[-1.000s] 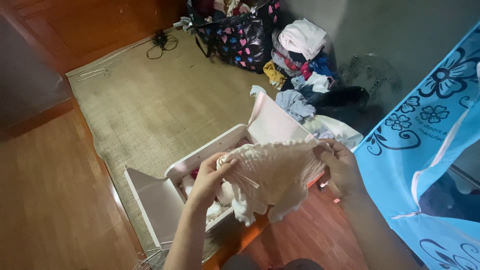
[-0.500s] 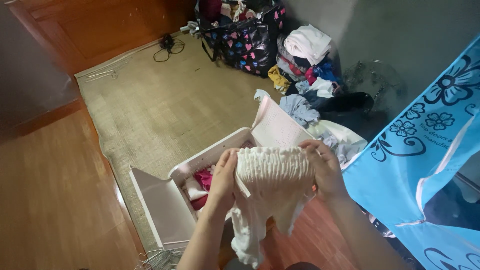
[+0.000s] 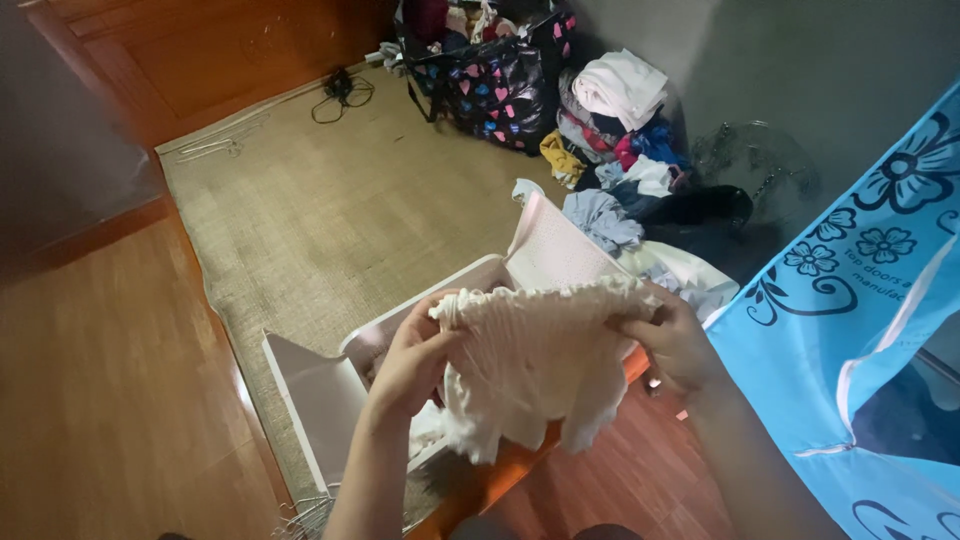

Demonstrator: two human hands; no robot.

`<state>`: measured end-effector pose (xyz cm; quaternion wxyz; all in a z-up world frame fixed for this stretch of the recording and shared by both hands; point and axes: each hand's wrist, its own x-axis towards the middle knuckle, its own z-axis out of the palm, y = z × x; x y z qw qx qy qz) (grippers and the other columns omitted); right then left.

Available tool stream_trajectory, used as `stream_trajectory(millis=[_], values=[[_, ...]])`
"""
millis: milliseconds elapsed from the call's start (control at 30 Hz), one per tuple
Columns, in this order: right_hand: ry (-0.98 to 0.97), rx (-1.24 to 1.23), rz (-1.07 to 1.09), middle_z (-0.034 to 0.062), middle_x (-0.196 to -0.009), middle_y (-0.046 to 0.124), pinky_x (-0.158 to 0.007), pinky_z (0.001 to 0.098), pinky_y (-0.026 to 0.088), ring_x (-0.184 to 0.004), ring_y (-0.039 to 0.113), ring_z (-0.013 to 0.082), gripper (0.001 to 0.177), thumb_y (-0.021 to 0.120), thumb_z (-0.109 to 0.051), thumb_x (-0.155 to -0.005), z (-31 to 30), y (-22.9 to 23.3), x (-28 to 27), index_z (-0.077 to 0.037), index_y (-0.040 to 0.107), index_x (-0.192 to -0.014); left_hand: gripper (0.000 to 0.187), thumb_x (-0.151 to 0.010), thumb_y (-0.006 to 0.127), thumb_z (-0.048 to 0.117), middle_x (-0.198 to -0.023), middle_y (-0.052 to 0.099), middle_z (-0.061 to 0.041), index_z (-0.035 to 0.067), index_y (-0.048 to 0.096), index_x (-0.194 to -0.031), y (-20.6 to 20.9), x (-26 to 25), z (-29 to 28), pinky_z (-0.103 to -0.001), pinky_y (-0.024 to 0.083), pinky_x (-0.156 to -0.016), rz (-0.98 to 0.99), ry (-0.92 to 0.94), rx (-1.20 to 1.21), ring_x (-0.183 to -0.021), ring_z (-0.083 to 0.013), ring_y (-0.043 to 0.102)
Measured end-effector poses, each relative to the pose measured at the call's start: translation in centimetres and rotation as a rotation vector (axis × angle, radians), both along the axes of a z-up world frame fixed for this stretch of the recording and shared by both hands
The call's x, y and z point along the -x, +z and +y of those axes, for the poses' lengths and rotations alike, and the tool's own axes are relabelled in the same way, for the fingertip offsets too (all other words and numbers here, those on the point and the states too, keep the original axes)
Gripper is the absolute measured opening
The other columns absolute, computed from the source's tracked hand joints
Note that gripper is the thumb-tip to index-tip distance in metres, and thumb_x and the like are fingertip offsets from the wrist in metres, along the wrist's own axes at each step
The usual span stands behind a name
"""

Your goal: Folding various items of clothing and placing them into a storage box

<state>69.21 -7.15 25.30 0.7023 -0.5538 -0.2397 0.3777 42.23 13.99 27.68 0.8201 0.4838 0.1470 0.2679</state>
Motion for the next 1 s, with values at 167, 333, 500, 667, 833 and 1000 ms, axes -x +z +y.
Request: stream_trajectory(millis=[167, 333, 500, 667, 833, 1000], values=[[0.026, -0.107, 0.03, 0.0112, -0.116, 0.07, -0.097, 0.0393, 0.056, -0.109, 0.069, 0.0246, 0.037, 0.058, 0.006, -0.088, 0.3, 1.3, 0.5, -0.001, 0.065, -0.124, 0.04, -0.093, 0.056, 0.0, -0.117, 0.068, -0.009, 0.002, 0.055, -0.133, -0.3, -0.8, 0.1, -0.034, 0.053, -0.096, -0.058, 0.055, 0.079, -0.107, -0.0179, 0.065], [0.229, -0.011, -0.093, 0.0141, -0.104, 0.072, -0.08, 0.0389, 0.055, -0.096, 0.069, 0.0247, 0.026, 0.062, -0.013, -0.093, 1.0, 5.4, 1.5, -0.002, 0.07, -0.115, 0.046, -0.089, 0.055, 0.0, -0.103, 0.064, -0.005, 0.003, 0.053, -0.135, 1.0, -2.2, 0.2, -0.032, 0.055, -0.083, -0.144, 0.046, 0.099, -0.09, -0.0153, 0.064], [0.836, -0.443, -0.017, 0.0145, -0.113, 0.071, -0.098, 0.0382, 0.053, -0.108, 0.068, 0.0251, 0.023, 0.068, -0.022, -0.101, 4.4, 7.8, 2.2, 0.0, 0.072, -0.106, 0.049, -0.092, 0.049, 0.01, -0.092, 0.061, -0.007, -0.006, 0.05, -0.139, 2.9, -5.3, -0.9, -0.03, 0.055, -0.07, -0.355, -0.179, 0.161, -0.078, -0.0156, 0.061], [0.738, -0.361, -0.306, 0.0107, -0.117, 0.067, -0.097, 0.0359, 0.052, -0.11, 0.066, 0.0228, 0.032, 0.071, -0.033, -0.098, 4.8, 11.5, 4.8, -0.002, 0.075, -0.101, 0.063, -0.094, 0.046, 0.019, -0.089, 0.061, -0.006, -0.005, 0.041, -0.152, 6.4, -6.5, -3.1, -0.026, 0.053, -0.07, -0.388, -0.215, 0.128, -0.077, -0.0143, 0.062], [0.552, -0.224, -0.473, 0.0083, -0.111, 0.065, -0.095, 0.0356, 0.052, -0.106, 0.064, 0.0193, 0.031, 0.078, -0.03, -0.094, 4.7, 10.7, 5.2, -0.004, 0.076, -0.11, 0.065, -0.111, 0.052, 0.012, -0.091, 0.061, -0.007, -0.006, 0.029, -0.17, 3.1, -7.3, -2.8, -0.025, 0.052, -0.078, -0.644, -0.411, 0.192, -0.087, -0.0138, 0.061], [0.36, -0.188, -0.808, 0.0056, -0.128, 0.059, -0.105, 0.0341, 0.045, -0.113, 0.055, 0.0175, 0.073, 0.083, -0.019, -0.078, 4.5, 11.9, 5.5, -0.011, 0.053, -0.144, 0.084, -0.085, 0.047, 0.013, -0.135, 0.058, -0.021, 0.016, 0.016, -0.164, 7.4, -7.6, -4.6, -0.037, 0.061, -0.094, -0.405, -0.27, 0.325, -0.116, -0.0288, 0.069]])
